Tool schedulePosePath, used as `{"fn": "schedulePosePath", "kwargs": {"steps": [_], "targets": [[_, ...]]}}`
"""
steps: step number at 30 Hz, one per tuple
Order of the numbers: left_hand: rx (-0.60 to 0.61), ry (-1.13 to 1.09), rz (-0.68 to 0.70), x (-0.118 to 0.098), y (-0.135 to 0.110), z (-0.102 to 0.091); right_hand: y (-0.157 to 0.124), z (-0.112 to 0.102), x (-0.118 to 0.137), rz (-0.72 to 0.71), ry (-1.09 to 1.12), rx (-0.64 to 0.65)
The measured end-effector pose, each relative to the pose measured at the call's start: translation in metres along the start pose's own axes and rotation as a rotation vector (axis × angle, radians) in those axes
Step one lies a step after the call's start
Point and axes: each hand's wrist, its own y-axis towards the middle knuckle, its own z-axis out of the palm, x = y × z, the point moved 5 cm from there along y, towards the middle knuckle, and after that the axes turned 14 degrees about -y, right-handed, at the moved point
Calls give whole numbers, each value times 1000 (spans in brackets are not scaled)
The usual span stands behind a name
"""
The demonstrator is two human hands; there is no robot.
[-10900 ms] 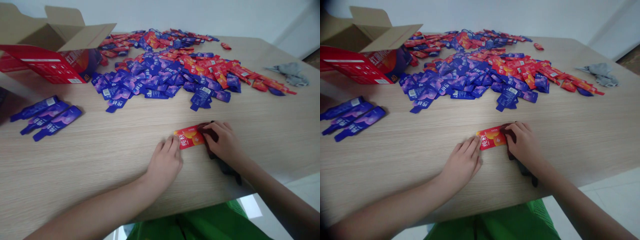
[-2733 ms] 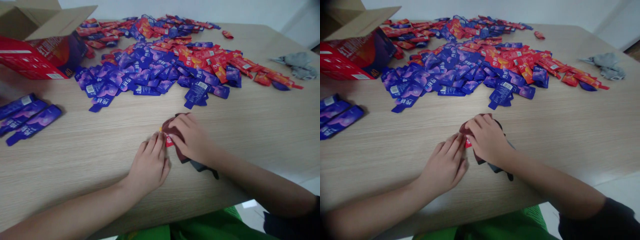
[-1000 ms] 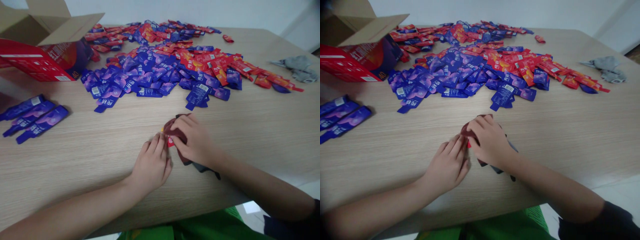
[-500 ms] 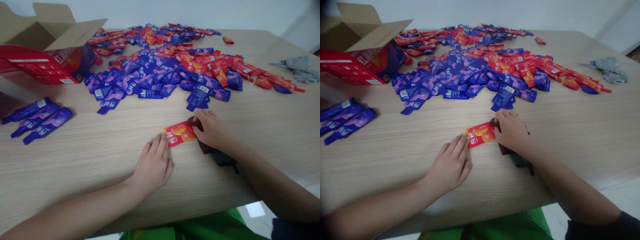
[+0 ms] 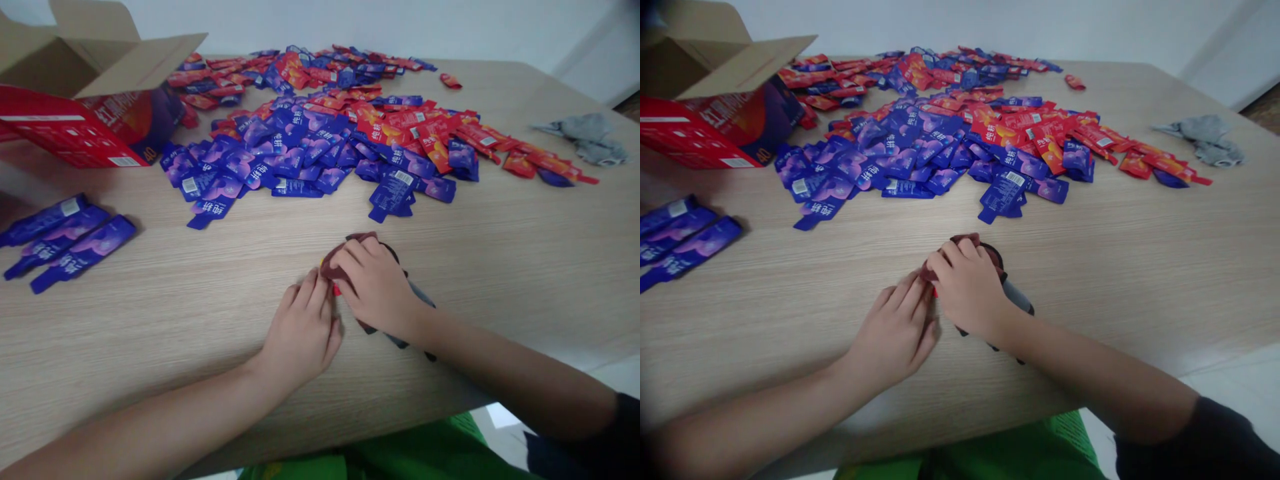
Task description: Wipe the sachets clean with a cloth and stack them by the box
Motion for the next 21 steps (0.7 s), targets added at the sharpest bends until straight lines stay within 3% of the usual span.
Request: {"fn": "schedulePosePath", "kwargs": {"steps": [3,9,13,17,21], "targets": [[2,2,-5,-1,0,-1,-3,6,-1,30,-137,45],[12,10,-9,-2,1,-2,-13,12,-49,219,-281,121],[20,1,-21,-1,0,0,-16,15,-70,246,-272,147],[7,-3,-23,0,-1,1,-11,5,-71,242,-105,38],[-3,7,-19,0,0,0,-3,-9,-45,211,-14,-121]]}}
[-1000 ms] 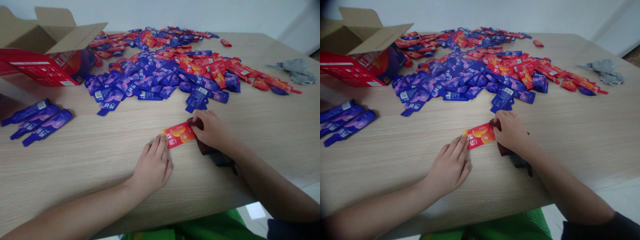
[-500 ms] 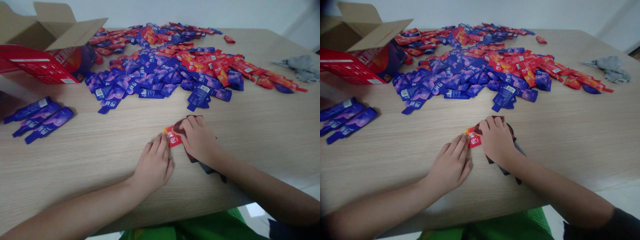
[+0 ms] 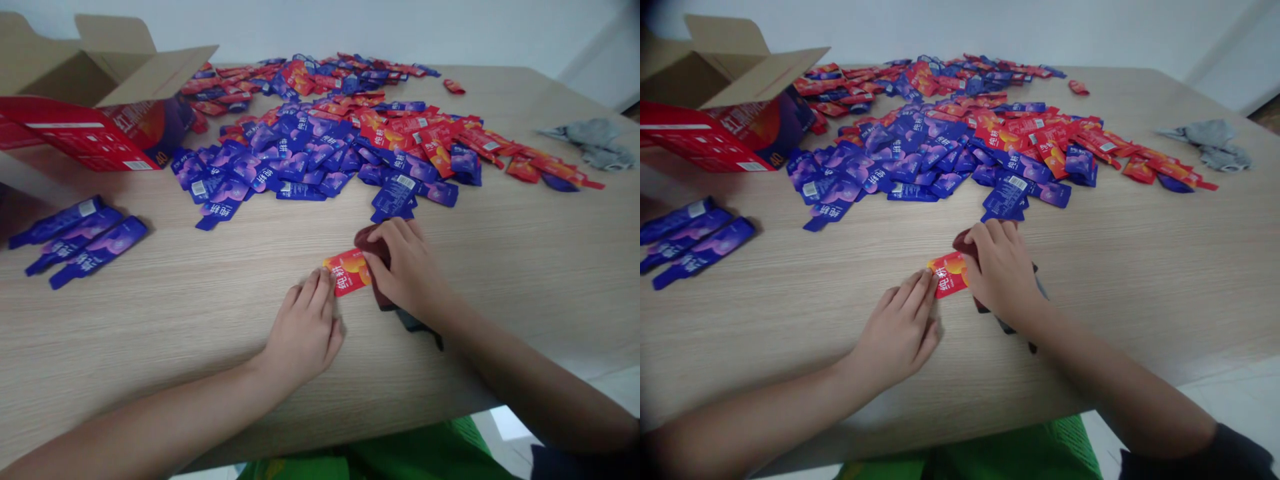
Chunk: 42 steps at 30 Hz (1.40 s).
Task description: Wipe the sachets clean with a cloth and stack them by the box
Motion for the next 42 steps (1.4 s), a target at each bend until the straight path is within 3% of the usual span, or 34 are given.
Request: {"fn": "schedulePosePath", "kwargs": {"steps": [4,6,9,15,20,25,29,32,42], "targets": [[9,12,-1,-1,1,-1,-1,8,43,-172,-74,67],[18,18,-9,-1,2,-1,-3,15,51,-211,-133,100],[23,12,-13,-2,2,-1,-4,20,36,-132,-176,111],[16,8,3,-1,1,0,-10,26,-21,25,-216,120],[3,2,7,-1,0,1,-8,26,-37,68,-140,124],[22,-13,-10,0,0,0,0,8,-10,82,-10,-21],[27,-7,-6,-1,1,-1,-1,10,35,-100,-62,41],[30,-5,-14,-1,1,-1,-3,17,49,-181,-138,86],[46,-26,-23,-1,1,0,-13,25,-23,36,-175,91]]}}
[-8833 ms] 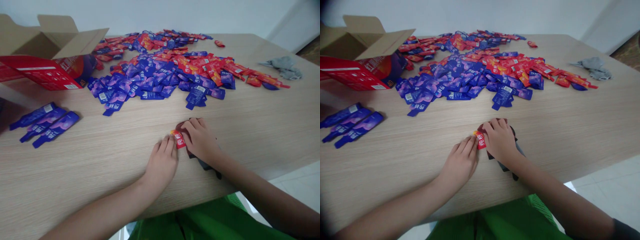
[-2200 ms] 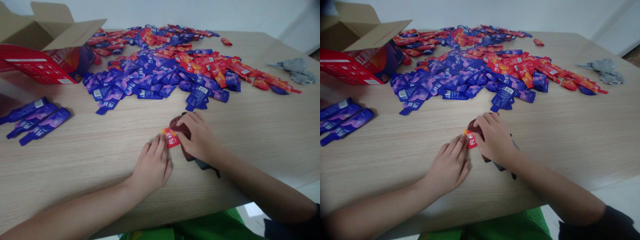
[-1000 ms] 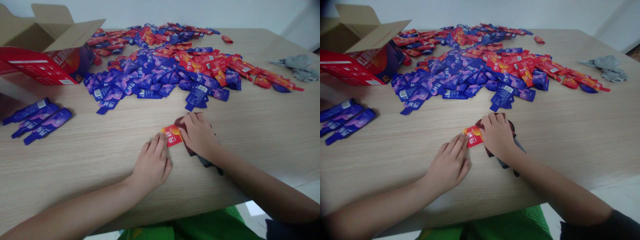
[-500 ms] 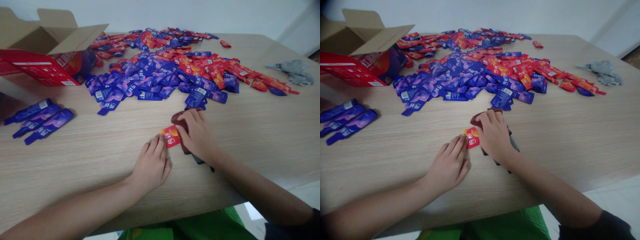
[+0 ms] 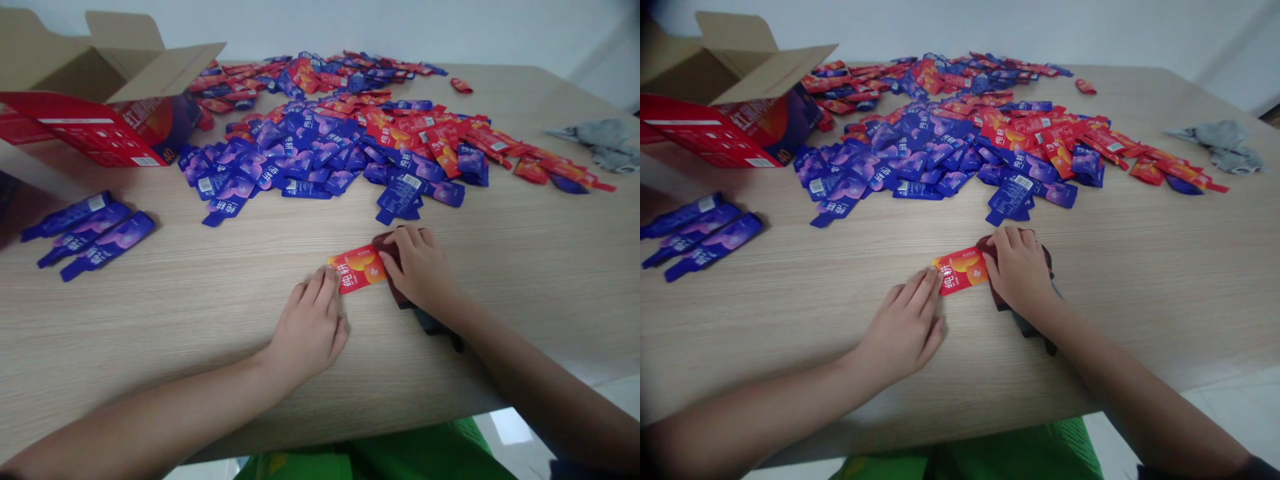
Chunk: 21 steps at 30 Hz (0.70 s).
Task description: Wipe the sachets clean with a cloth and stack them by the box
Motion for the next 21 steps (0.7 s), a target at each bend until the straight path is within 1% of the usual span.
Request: {"fn": "schedulePosePath", "kwargs": {"steps": [3,6,8,10,13,15,18,21], "targets": [[-1,3,-1,0,-1,0,4,2,-8,-7,34,3],[-8,1,2,0,-2,0,11,-10,-1,-29,129,-44],[-10,0,7,0,-1,0,14,-21,14,-59,178,-90],[-15,-2,13,0,-1,-1,13,-29,35,-125,191,-86],[-16,-10,15,0,0,-2,7,-28,66,-232,91,-15],[-12,-14,11,1,0,-2,4,-24,74,-251,26,10],[-6,-12,11,0,0,-2,1,-19,65,-187,25,4],[-7,-13,11,0,0,-2,2,-13,40,-87,19,-10]]}}
